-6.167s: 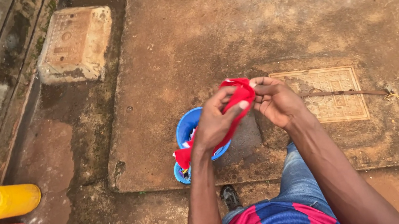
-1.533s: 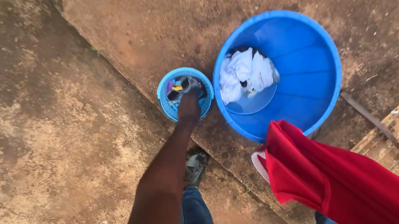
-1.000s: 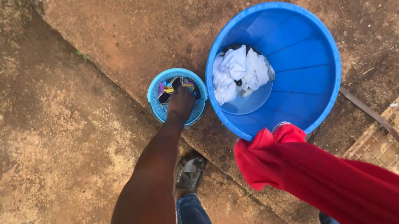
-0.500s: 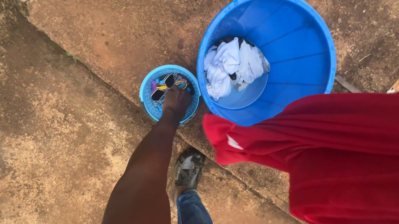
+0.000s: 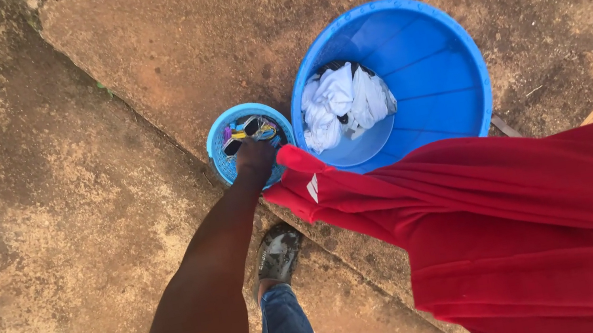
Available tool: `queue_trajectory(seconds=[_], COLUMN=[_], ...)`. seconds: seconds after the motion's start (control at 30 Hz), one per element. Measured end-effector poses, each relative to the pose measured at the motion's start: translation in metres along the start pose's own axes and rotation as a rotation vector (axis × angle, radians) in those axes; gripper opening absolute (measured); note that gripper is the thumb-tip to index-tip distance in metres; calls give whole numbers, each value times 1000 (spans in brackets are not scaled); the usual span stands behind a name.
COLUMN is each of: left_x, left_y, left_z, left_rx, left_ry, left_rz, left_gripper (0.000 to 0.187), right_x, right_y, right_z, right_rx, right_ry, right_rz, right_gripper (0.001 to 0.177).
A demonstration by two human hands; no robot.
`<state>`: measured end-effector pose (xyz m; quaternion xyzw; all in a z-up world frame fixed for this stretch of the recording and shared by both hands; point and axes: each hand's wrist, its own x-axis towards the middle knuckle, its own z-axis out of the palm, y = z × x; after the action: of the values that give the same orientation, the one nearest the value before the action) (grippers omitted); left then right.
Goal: Hanging rinsed laundry on an outdoor clothesline.
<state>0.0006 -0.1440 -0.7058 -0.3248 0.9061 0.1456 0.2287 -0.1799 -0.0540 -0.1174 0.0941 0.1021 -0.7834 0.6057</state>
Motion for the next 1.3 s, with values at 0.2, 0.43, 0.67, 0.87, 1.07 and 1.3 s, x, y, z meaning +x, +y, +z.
queue_trajectory(seconds=[0.2, 0.43, 0.67, 0.87, 1.07, 1.3], left_x=[-15, -95, -238, -330, -389, -449], left_y=[-18, -4, 65, 143, 200, 235], left_z=[-13, -161, -350, -487, -626, -744], left_rx=[-307, -1368, -2284, -2451, -2011, -1924], left_ry=[102, 466, 502, 337, 261, 308], left_rz=[-18, -160, -313, 206, 196, 369], left_gripper=[18, 27, 29, 16, 21, 43], right_x=[-10, -25, -50, -105, -126, -188], right_y=[9, 15, 8, 10, -11, -7], right_z=[-31, -34, -8, 97, 120, 280], right_rx=[33, 69, -199, -387, -612, -1130], right_ry=[-6, -111, 106, 292, 307, 367], right_rz=[15, 35, -114, -95, -302, -506], right_gripper=[17, 15, 22, 28, 25, 36])
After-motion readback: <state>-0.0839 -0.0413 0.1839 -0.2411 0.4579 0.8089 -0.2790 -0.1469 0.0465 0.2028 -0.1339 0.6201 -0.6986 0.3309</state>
